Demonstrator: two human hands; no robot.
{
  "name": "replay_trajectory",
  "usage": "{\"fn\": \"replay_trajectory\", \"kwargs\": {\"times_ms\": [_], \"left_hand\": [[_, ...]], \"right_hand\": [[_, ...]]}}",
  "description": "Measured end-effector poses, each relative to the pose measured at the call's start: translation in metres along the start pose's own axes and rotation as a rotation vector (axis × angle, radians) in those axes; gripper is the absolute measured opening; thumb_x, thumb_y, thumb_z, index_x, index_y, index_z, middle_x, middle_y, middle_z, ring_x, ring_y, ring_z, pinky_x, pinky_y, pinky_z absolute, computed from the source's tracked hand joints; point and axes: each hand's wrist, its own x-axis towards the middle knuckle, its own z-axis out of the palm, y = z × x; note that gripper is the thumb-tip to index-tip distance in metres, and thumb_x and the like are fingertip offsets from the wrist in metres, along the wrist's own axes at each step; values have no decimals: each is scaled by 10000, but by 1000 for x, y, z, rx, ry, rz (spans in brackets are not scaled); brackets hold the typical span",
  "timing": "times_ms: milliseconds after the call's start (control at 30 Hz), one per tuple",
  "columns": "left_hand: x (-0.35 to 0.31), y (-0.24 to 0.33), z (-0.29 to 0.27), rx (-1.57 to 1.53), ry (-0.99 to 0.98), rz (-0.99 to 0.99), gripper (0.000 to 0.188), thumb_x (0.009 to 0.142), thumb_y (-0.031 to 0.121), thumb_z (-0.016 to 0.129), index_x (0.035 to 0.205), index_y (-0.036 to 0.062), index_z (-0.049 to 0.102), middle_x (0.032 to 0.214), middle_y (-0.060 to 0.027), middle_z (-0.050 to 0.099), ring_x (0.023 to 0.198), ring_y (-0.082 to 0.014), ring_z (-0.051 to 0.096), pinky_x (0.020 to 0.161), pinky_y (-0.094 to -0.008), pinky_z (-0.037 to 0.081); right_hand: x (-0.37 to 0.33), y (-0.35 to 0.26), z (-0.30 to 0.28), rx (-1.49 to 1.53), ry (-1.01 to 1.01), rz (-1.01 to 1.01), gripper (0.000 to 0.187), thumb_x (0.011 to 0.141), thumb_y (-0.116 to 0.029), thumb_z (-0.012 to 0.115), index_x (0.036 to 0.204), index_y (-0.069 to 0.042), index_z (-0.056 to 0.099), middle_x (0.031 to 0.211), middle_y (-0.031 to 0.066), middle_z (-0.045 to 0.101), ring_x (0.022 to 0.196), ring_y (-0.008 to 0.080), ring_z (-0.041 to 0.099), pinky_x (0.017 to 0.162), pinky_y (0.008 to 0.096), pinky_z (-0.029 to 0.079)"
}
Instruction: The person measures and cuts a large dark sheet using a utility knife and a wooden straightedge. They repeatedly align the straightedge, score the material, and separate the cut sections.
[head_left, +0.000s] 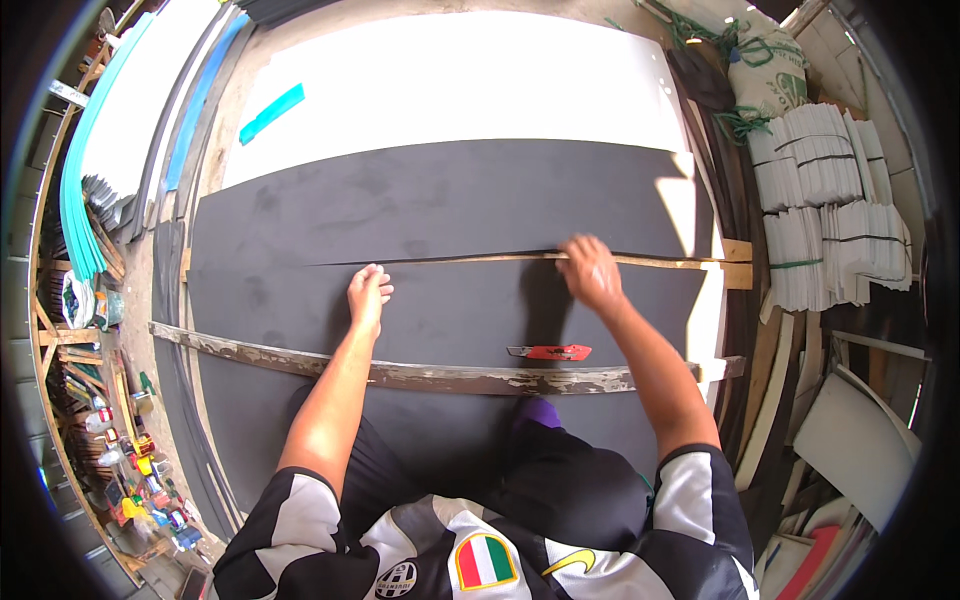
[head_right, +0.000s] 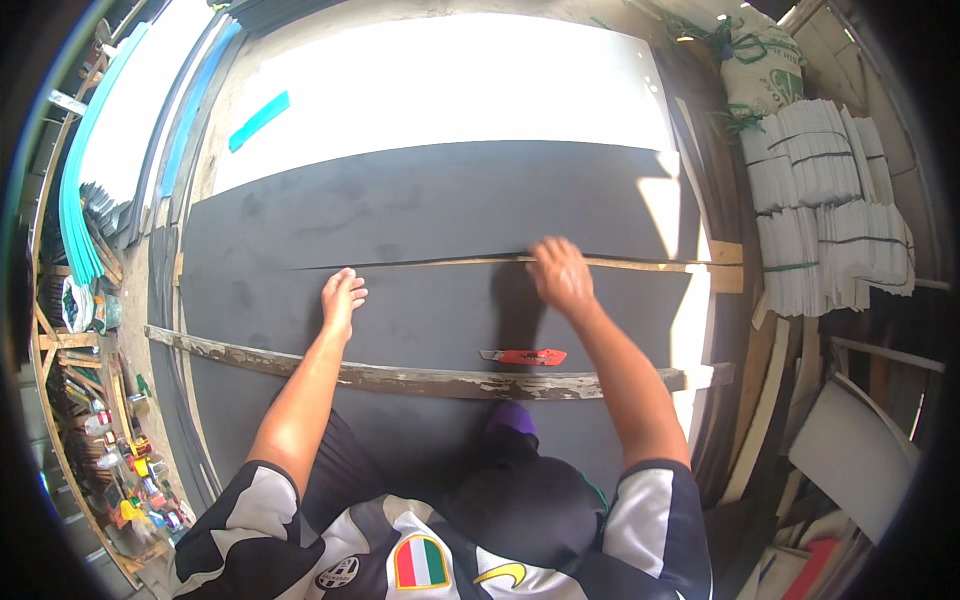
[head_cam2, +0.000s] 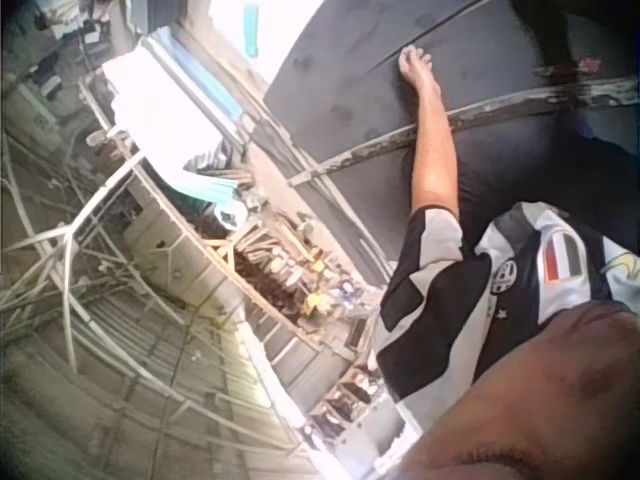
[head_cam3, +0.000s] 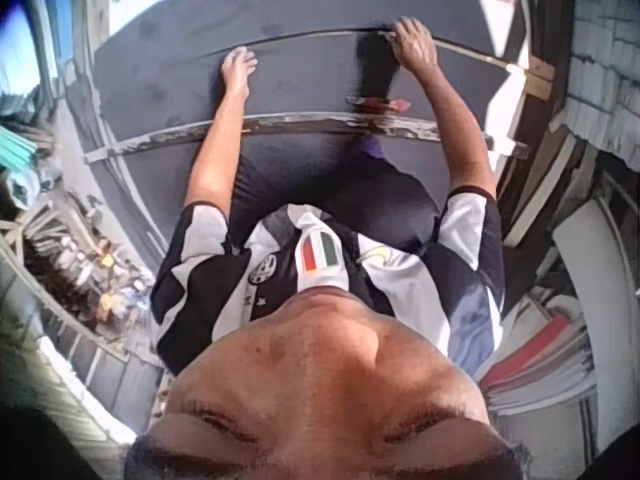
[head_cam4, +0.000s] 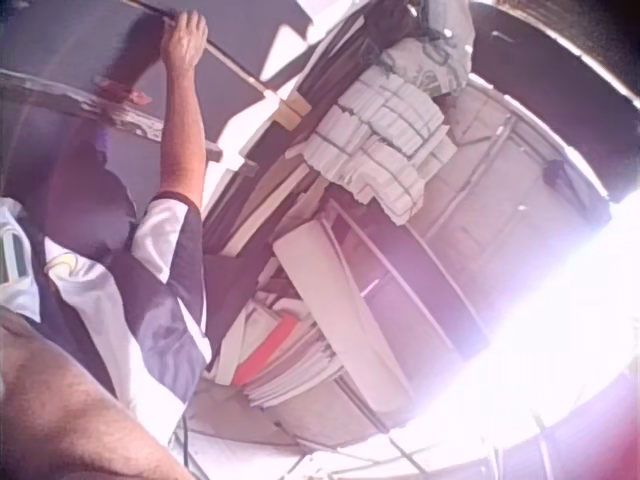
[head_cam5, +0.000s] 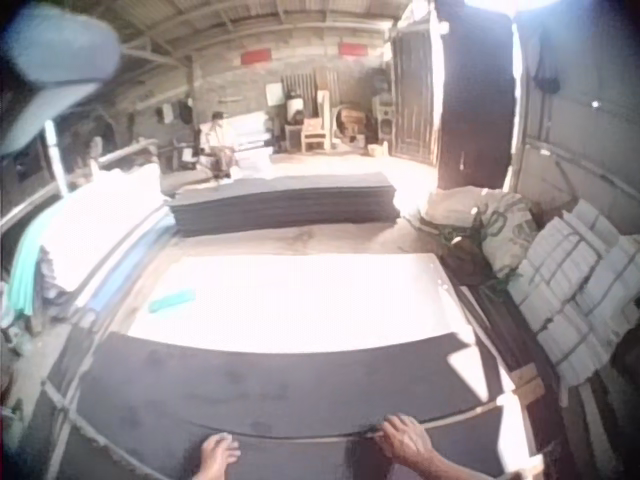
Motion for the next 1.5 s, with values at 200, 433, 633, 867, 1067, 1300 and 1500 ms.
{"fn": "replay_trajectory", "kwargs": {"times_ms": [200,433,633,867,1067,1300,1500], "left_hand": [[24,18,-13,-407,-19,-265,726,1023,473,632,1550,28,406,1261,-180,660,1121,-315,677,1062,-479,486],[12,52,-9,654,125,282,701,896,336,809,1485,110,503,1406,-131,588,1314,-320,549,1162,-506,396],[37,84,-45,1379,157,714,897,829,319,866,1585,189,400,1661,-92,384,1552,-338,306,1249,-542,274],[25,230,-62,1265,121,1022,332,908,416,772,1141,181,790,986,-112,789,986,-310,731,1070,-504,465],[-53,365,-67,1309,-141,1064,479,861,493,803,1096,78,760,883,-201,725,861,-399,700,783,-494,527],[-84,383,-87,1160,-405,970,379,869,323,824,1085,18,764,911,-105,756,841,-180,681,785,-380,522],[-92,334,-88,1067,-493,859,462,851,228,846,1253,27,741,1142,-103,788,1012,-185,726,943,-366,549]], "right_hand": [[64,20,-19,-308,-565,137,819,946,-496,718,1604,-156,367,1643,139,395,1518,328,388,1205,459,399],[51,59,17,-507,-528,-216,695,1030,-481,600,1581,-106,404,1504,281,518,1351,448,555,1073,475,530],[79,36,-48,-248,104,-256,297,964,-223,684,1212,-63,645,1065,144,729,982,332,729,815,436,595],[100,14,-198,-229,113,-79,142,992,-255,662,1002,-114,651,792,138,725,715,363,718,661,466,563],[87,-6,-295,-245,99,79,224,1020,-291,625,1014,-77,693,877,182,737,885,425,706,776,528,540],[60,-40,-333,-154,-42,257,320,967,-369,700,1072,-68,721,996,199,748,1003,422,700,859,512,537],[24,-32,-301,-154,-146,254,346,858,-314,811,1104,-82,738,1003,194,754,1024,398,710,877,499,550]]}}
